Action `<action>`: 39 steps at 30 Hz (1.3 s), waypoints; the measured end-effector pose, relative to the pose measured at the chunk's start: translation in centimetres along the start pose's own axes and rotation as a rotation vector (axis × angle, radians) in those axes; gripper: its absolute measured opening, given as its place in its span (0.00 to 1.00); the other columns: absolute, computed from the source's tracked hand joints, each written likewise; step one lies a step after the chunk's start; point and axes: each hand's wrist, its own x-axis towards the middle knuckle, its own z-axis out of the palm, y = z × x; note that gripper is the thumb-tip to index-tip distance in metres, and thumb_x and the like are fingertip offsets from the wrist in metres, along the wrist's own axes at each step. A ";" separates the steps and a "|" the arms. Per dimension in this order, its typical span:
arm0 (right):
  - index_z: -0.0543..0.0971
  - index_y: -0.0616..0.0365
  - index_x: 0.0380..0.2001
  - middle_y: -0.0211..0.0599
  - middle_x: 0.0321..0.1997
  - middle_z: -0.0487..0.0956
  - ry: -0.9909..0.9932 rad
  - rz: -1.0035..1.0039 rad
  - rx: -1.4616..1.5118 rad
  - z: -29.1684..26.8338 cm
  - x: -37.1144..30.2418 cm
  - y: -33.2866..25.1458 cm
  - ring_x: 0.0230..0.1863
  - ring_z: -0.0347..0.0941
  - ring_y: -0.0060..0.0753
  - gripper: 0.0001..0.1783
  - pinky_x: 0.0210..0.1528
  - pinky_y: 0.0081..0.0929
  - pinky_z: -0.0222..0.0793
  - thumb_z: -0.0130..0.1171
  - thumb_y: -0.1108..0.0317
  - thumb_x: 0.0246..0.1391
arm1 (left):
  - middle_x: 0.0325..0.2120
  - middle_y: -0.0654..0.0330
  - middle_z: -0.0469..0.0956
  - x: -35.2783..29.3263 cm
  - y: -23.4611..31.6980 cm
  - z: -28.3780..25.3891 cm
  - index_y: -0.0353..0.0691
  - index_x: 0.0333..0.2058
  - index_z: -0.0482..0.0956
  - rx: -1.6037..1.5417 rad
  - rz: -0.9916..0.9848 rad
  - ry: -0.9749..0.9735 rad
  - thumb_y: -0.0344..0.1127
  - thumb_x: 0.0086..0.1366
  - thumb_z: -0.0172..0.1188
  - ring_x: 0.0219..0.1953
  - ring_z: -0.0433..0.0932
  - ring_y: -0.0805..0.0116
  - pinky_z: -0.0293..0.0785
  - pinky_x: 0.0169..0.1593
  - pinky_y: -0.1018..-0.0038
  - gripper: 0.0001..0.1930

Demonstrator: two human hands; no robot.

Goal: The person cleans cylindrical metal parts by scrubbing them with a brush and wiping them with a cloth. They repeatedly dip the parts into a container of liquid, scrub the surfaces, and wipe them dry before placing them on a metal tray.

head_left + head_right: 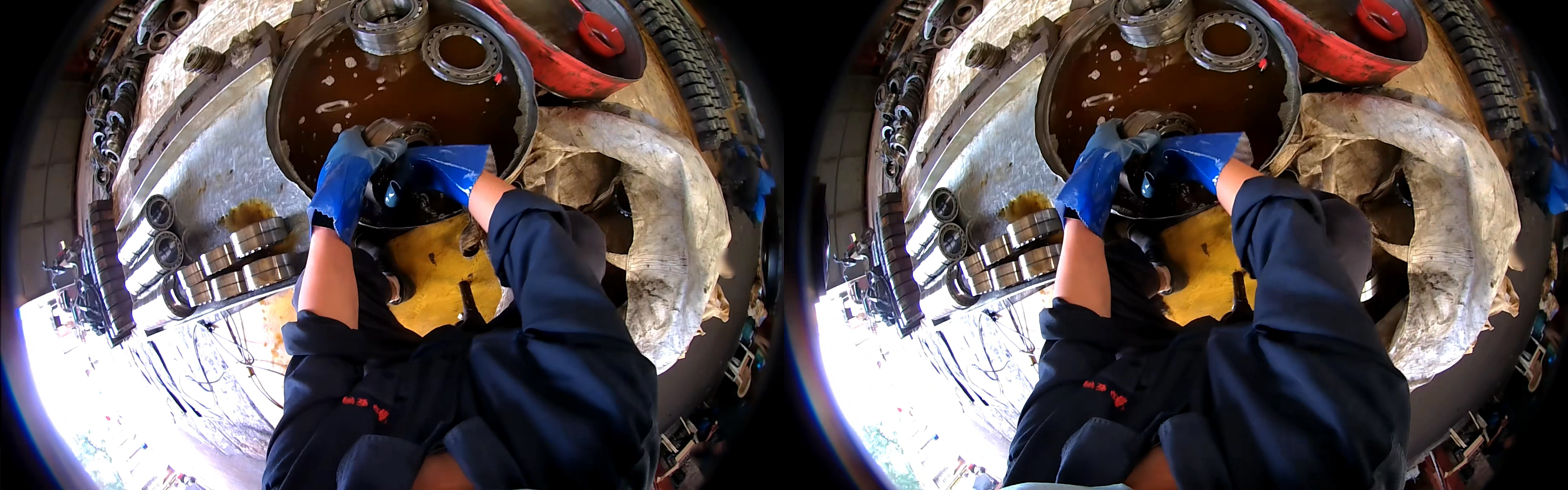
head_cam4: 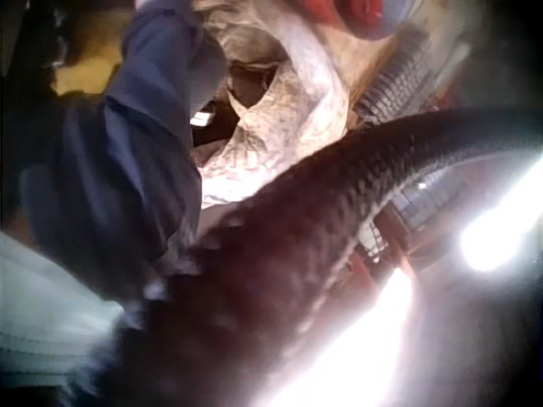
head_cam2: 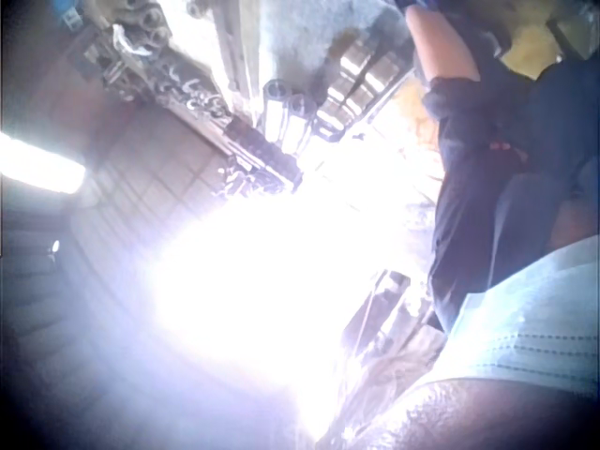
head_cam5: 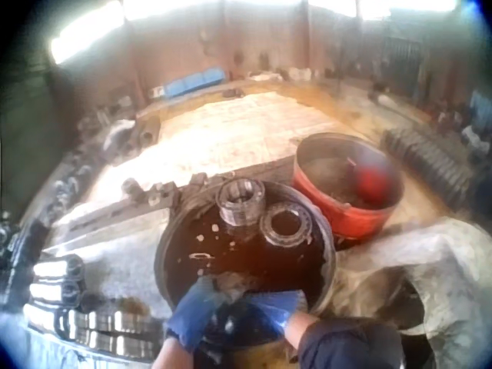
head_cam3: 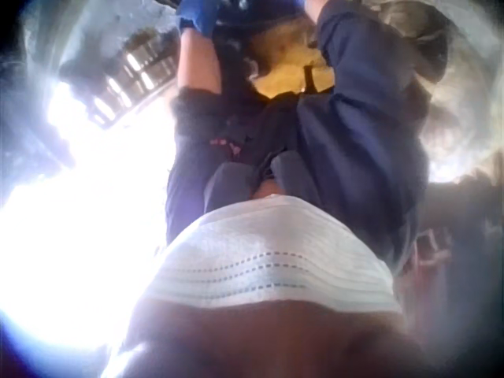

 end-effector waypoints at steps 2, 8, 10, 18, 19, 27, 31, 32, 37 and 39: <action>0.84 0.57 0.45 0.43 0.44 0.84 -0.035 -0.065 0.045 -0.2 0.5 0.4 0.45 0.77 0.36 0.23 0.49 0.31 0.70 0.75 0.66 0.42 | 0.46 0.51 0.82 2.7 -1.6 -0.1 0.36 0.54 0.78 0.257 -0.062 -0.008 0.50 0.54 0.70 0.47 0.78 0.59 0.71 0.50 0.69 0.32; 0.84 0.57 0.44 0.43 0.44 0.84 0.032 -0.112 -0.043 2.2 0.4 0.2 0.45 0.77 0.36 0.22 0.49 0.31 0.70 0.75 0.67 0.42 | 0.50 0.43 0.80 3.9 -1.9 -0.1 0.36 0.56 0.77 0.413 -0.168 -0.074 0.59 0.50 0.72 0.56 0.78 0.49 0.71 0.59 0.62 0.41; 0.84 0.57 0.44 0.43 0.43 0.84 0.039 -0.110 -0.048 2.7 0.4 0.2 0.45 0.77 0.36 0.22 0.49 0.31 0.70 0.75 0.67 0.42 | 0.50 0.43 0.80 3.3 -1.5 -0.3 0.35 0.55 0.77 0.403 -0.161 -0.070 0.58 0.50 0.72 0.55 0.78 0.49 0.71 0.59 0.62 0.40; 0.85 0.58 0.43 0.43 0.43 0.84 0.084 -0.049 0.026 0.8 -0.4 1.0 0.44 0.77 0.36 0.21 0.48 0.31 0.70 0.74 0.68 0.42 | 0.45 0.42 0.82 3.0 -0.6 -0.3 0.33 0.52 0.79 0.368 -0.165 -0.062 0.54 0.51 0.73 0.51 0.80 0.48 0.75 0.57 0.64 0.36; 0.85 0.58 0.43 0.43 0.43 0.84 0.094 -0.031 0.052 0.1 -0.6 1.2 0.44 0.77 0.36 0.21 0.48 0.31 0.70 0.74 0.68 0.42 | 0.45 0.42 0.82 3.0 -0.6 -0.5 0.34 0.52 0.79 0.362 -0.176 -0.080 0.54 0.51 0.73 0.51 0.81 0.48 0.75 0.57 0.64 0.35; 0.85 0.58 0.42 0.42 0.42 0.84 0.075 -0.065 -0.045 1.3 0.0 0.0 0.44 0.77 0.36 0.20 0.48 0.31 0.70 0.74 0.69 0.42 | 0.46 0.41 0.81 2.2 0.1 -0.3 0.31 0.52 0.77 0.390 -0.091 -0.041 0.56 0.51 0.73 0.51 0.80 0.46 0.76 0.55 0.62 0.38; 0.85 0.58 0.41 0.42 0.41 0.84 0.056 -0.127 -0.137 3.4 1.1 -1.4 0.44 0.77 0.36 0.19 0.48 0.31 0.70 0.74 0.69 0.42 | 0.47 0.41 0.81 2.4 -0.2 -0.4 0.30 0.52 0.77 0.419 -0.154 -0.011 0.57 0.52 0.72 0.52 0.80 0.46 0.76 0.55 0.62 0.38; 0.85 0.58 0.41 0.42 0.41 0.84 0.056 -0.136 -0.150 3.6 1.2 -1.3 0.44 0.77 0.36 0.19 0.48 0.31 0.70 0.74 0.69 0.42 | 0.47 0.41 0.81 2.5 -0.4 -0.3 0.30 0.52 0.77 0.415 -0.150 -0.016 0.57 0.52 0.72 0.52 0.80 0.46 0.76 0.55 0.62 0.38; 0.85 0.58 0.40 0.42 0.41 0.84 0.088 -0.097 -0.031 2.0 0.8 -0.3 0.43 0.77 0.36 0.18 0.48 0.31 0.70 0.74 0.70 0.42 | 0.47 0.42 0.81 2.6 0.1 -0.4 0.30 0.52 0.77 0.402 -0.132 -0.078 0.58 0.52 0.72 0.52 0.80 0.46 0.76 0.56 0.63 0.39; 0.85 0.58 0.40 0.42 0.41 0.84 0.111 -0.050 0.056 0.6 -0.2 0.5 0.43 0.78 0.36 0.18 0.48 0.31 0.70 0.73 0.70 0.42 | 0.46 0.42 0.82 2.4 0.0 -0.5 0.30 0.52 0.77 0.374 -0.103 -0.068 0.58 0.52 0.72 0.51 0.81 0.47 0.76 0.55 0.63 0.38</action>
